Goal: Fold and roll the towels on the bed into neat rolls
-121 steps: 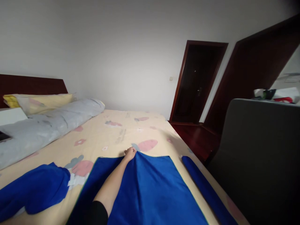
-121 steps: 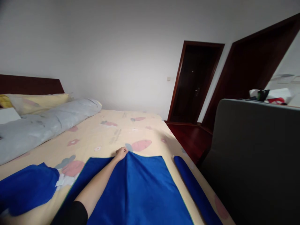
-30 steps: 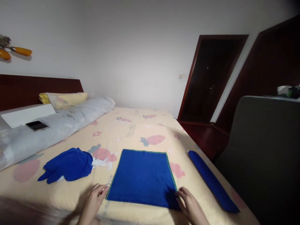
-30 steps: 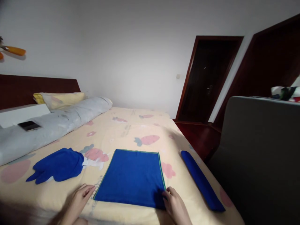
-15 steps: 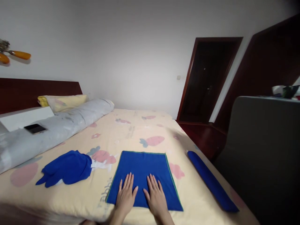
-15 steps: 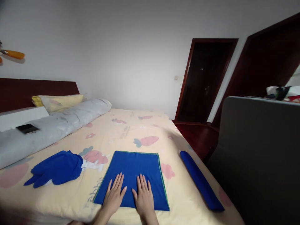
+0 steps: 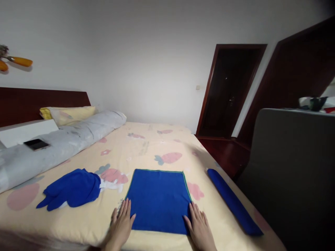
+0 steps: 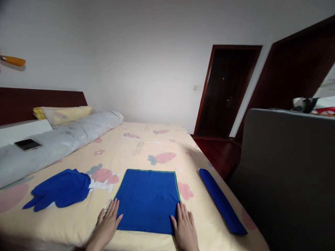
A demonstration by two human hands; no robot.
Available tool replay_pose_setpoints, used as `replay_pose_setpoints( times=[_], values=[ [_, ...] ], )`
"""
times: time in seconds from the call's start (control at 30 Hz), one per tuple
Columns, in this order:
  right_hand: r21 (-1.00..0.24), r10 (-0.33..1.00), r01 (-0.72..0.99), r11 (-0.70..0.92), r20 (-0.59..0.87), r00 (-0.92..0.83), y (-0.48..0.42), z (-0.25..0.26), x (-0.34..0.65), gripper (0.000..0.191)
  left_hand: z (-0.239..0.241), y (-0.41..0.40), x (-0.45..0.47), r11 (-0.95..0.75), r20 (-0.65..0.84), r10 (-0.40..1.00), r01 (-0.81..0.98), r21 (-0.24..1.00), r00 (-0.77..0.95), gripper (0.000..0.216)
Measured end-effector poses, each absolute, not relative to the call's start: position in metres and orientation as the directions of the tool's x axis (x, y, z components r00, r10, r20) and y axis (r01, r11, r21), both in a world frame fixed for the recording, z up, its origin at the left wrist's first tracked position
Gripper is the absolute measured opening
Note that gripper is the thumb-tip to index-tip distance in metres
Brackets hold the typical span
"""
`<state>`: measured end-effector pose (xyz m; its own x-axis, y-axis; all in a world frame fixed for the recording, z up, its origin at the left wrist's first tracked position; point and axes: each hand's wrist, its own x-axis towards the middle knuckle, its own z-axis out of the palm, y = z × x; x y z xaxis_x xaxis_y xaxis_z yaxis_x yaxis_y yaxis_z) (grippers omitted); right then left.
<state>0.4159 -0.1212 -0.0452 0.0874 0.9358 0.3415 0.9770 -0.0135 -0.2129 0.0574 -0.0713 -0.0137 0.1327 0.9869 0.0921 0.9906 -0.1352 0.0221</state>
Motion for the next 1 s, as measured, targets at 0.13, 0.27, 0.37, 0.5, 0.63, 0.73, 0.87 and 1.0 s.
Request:
replay_pose_setpoints(
  times=[0.13,0.27,0.37,0.5,0.63,0.73,0.87,1.0],
  values=[
    [-0.242,0.904,0.961,0.131,0.427,-0.016,-0.091,-0.014,0.38,0.054,-0.002,-0.057,0.091,-0.244,0.238,0.945,0.968,0.057,0.224,0.056],
    [-0.301,0.906,0.881,0.366,0.33,-0.264,-0.052,0.012,0.32,0.053,0.006,-0.029,0.141,-0.421,0.224,0.892,0.902,0.094,0.393,0.057],
    [-0.337,0.943,0.883,0.327,0.182,-0.28,-0.03,0.015,0.292,0.057,0.004,-0.008,0.156,-0.45,0.148,0.889,0.886,0.11,0.433,0.058],
    [-0.309,0.965,0.916,0.255,0.132,-0.225,-0.017,0.007,0.297,0.056,0.001,0.013,0.135,-0.428,0.099,0.903,0.894,0.135,0.417,0.054],
    [-0.258,0.986,0.957,0.132,0.137,-0.099,-0.02,-0.003,0.341,0.064,0.003,0.022,0.091,-0.343,0.084,0.939,0.931,0.129,0.334,0.055],
    [-0.232,0.991,0.972,0.023,0.132,0.008,-0.029,-0.014,0.384,0.068,0.004,0.02,0.061,-0.281,0.068,0.959,0.952,0.119,0.274,0.057],
    [-0.219,0.985,0.975,-0.049,0.151,0.083,-0.036,-0.027,0.426,0.07,0.002,0.015,0.038,-0.223,0.058,0.974,0.972,0.074,0.219,0.056],
    [-0.185,0.98,0.98,-0.071,0.17,0.103,-0.03,-0.023,0.43,0.066,0.005,0.017,0.042,-0.165,0.056,0.985,0.986,0.001,0.165,0.056]
  ],
)
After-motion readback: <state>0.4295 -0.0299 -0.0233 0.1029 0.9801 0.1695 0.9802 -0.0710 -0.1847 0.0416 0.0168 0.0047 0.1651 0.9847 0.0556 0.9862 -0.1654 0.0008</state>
